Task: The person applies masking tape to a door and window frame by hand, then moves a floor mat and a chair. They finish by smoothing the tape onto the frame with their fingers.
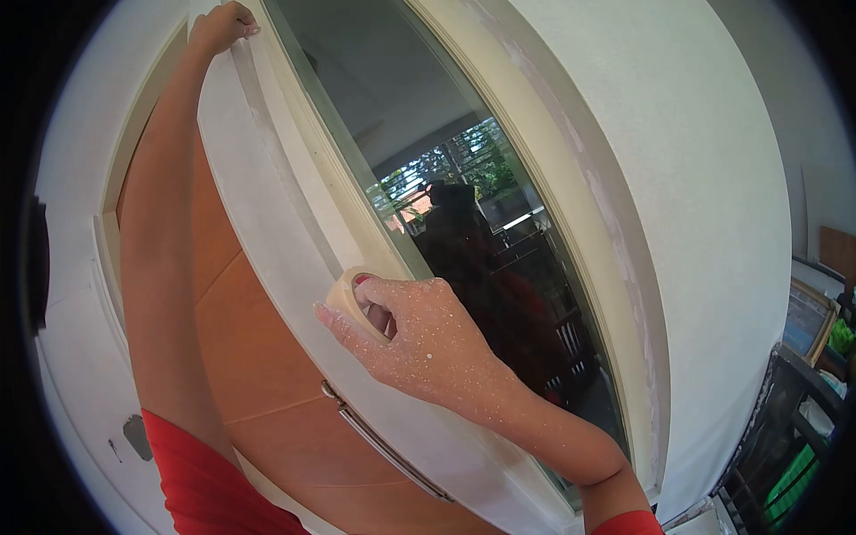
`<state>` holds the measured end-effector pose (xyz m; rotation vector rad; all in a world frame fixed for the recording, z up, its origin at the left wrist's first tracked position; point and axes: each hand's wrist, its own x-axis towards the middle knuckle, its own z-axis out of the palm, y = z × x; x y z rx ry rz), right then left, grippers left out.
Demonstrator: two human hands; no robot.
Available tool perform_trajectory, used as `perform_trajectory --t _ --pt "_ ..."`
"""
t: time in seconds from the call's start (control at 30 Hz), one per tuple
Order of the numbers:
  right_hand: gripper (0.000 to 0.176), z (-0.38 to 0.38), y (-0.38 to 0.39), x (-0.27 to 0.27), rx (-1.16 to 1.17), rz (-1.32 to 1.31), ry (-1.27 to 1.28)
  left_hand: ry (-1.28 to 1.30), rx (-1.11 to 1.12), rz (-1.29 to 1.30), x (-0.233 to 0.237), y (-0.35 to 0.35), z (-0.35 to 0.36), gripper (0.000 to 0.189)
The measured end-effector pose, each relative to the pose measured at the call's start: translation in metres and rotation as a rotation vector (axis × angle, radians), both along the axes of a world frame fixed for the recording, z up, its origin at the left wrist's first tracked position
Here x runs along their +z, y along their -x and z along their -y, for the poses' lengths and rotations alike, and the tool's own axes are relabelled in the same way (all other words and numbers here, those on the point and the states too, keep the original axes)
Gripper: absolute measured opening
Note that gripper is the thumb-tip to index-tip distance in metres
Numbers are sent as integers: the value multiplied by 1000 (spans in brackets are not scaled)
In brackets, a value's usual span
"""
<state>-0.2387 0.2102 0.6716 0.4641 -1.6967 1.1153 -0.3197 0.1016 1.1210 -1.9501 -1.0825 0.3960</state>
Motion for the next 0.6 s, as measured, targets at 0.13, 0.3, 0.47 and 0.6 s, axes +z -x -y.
perform_trajectory --t 0.13,0.3,0.47,0.6 --pt "33 -5 3 -2 -4 0 8 -1077 717 -139 -27 -18 -25 29" --pt "34 -11 -2 -1 -24 7 25 -789 419 -47 26 22 1 16" --pt "35 -9 -10 -1 -43 -5 50 -903 486 -146 3 14 -2 13" --pt "36 -7 -10 0 -61 6 10 -988 589 -257 -4 13 -3 10"
